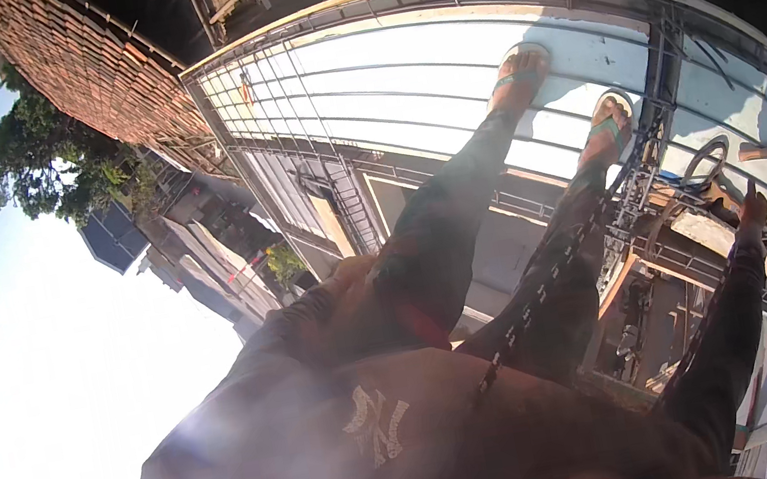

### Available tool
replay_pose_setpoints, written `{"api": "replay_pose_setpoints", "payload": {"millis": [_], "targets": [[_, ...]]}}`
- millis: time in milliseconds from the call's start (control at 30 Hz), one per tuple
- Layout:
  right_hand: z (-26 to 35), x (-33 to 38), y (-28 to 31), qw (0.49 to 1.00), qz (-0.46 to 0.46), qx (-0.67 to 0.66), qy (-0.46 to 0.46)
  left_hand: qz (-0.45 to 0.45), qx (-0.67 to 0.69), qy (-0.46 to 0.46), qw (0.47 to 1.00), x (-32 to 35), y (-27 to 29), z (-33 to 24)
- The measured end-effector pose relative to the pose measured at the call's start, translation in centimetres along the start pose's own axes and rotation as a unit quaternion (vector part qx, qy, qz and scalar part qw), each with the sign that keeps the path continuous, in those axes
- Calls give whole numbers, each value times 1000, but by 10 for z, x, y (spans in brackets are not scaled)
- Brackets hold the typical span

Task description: The person ties wire around a steel rebar grid on a roof using a pair of pliers and then hammers a piece of wood into place.

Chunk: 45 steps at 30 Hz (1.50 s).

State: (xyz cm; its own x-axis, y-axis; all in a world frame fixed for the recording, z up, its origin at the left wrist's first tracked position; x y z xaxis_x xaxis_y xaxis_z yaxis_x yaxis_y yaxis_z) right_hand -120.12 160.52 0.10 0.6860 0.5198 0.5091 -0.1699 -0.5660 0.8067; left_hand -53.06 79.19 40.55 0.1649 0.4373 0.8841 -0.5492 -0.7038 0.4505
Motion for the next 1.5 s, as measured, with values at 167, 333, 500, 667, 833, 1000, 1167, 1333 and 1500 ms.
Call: {"api": "replay_pose_setpoints", "payload": {"millis": [167, 333, 500, 667, 833, 1000, 1167, 1333, 1500], "targets": [[77, -106, -112, 956, 120, -176, -200, 26, -9, 107, 994, 66, -27, 16], [154, -101, -101, 921, 140, -277, -236, 65, 1, 121, 990, 78, -66, 24], [224, -27, -14, 854, 179, -409, -267, 81, 9, 90, 993, 84, -78, 26], [260, 65, 150, 764, 232, -533, -279, 32, 47, 38, 998, 90, -99, 21], [259, 168, 315, 679, 340, -584, -288, -24, 60, 11, 998, 140, -142, 26], [215, 186, 424, 675, 367, -577, -279, -23, 107, 4, 994, 148, -143, -32], [196, 126, 460, 741, 354, -547, -161, -132, 253, 29, 958, 150, -143, -31], [240, 56, 640, 722, 378, -546, -196, -69, 319, 90, 941, 142, -163, -38], [307, -24, 743, 772, 304, -548, -112, -87, 646, 267, 709, 162, -111, 11]]}}
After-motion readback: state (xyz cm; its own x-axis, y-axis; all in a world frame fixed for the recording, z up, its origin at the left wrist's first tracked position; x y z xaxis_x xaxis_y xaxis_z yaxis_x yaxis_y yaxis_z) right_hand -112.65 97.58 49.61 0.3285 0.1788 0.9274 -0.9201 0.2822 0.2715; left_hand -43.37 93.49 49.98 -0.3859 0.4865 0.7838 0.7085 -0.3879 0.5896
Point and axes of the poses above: each hand's wrist, its own x-axis away from the middle knuckle, its own y-axis out of the back of the hand, z = x × y, the point moved 8 cm from there along -x, towards the middle knuckle, and after that the axes turned 10 degrees about -z, right-handed, at the moved point
